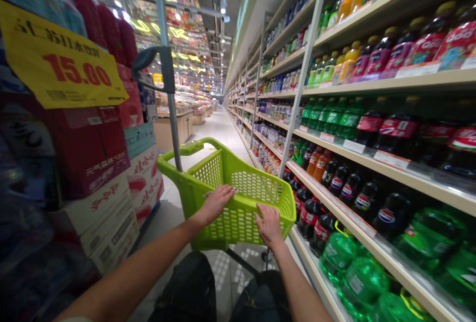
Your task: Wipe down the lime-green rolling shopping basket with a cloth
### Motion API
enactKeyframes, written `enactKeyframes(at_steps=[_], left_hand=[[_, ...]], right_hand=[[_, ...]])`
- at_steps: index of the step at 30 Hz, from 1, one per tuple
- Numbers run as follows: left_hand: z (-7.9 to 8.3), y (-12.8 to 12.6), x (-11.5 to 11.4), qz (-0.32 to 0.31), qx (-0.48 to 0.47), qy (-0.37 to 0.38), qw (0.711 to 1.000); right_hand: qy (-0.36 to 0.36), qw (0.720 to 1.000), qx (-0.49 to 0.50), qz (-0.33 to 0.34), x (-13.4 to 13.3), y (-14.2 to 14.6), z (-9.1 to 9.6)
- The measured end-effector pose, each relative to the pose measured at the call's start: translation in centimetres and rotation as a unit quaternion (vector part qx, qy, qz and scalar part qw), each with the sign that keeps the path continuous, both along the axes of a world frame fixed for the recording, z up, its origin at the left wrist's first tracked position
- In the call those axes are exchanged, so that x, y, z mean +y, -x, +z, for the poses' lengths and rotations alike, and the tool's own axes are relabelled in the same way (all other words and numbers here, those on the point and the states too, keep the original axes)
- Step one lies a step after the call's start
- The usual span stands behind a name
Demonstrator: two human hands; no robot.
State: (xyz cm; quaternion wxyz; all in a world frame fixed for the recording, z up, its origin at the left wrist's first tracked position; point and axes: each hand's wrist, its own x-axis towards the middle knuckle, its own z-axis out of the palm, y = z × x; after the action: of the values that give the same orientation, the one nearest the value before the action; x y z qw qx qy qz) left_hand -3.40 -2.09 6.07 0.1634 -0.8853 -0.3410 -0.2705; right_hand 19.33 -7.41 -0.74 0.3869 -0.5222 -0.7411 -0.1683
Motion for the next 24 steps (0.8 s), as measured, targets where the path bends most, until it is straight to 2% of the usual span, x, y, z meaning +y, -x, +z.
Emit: enactKeyframes(at_steps=[3, 5, 7, 11, 14, 17, 20, 22, 24], left_hand=[[1.6, 4.3, 0.7, 0.075, -0.042, -0.027, 0.996], [2.1, 6.2, 1.0, 0.112, -0.083, -0.045, 0.989], [1.7, 6.1, 0.9, 0.116, -0.104, -0.047, 0.987], [-0.6, 1.5, 0.1, 0.047, -0.056, 0.003, 0.997], [-0.9, -0.4, 0.0, 0.014, -0.018, 0.022, 0.999], [1.2, 2.3, 0.8, 0.033, -0.031, 0.006, 0.999], [3.7, 6.6, 2.1, 0.112, -0.110, -0.025, 0.987], [4.2, 7.8, 2.4, 0.127, -0.137, -0.030, 0.982], [3.3, 6.8, 2.2, 0.110, -0.136, -0.022, 0.984]], right_hand=[[-0.003, 1.000, 0.000, -0.006, 0.0, 0.0, -0.1], [-0.005, 1.000, 0.007, -0.009, -0.1, 0.3, -0.1], [-0.011, 1.000, 0.016, -0.010, -0.2, 0.7, 0.0], [-0.018, 1.000, 0.011, -0.013, -0.3, 1.0, 0.1], [-0.015, 1.000, 0.000, -0.007, -0.3, 0.6, 0.1], [-0.012, 1.000, 0.001, -0.008, -0.3, 0.1, 0.1], [-0.012, 1.000, 0.009, -0.013, -0.4, 0.1, 0.1], [-0.015, 1.000, 0.015, -0.019, -0.4, 0.3, 0.1], [-0.016, 0.999, 0.021, -0.025, -0.4, 0.6, 0.1]])
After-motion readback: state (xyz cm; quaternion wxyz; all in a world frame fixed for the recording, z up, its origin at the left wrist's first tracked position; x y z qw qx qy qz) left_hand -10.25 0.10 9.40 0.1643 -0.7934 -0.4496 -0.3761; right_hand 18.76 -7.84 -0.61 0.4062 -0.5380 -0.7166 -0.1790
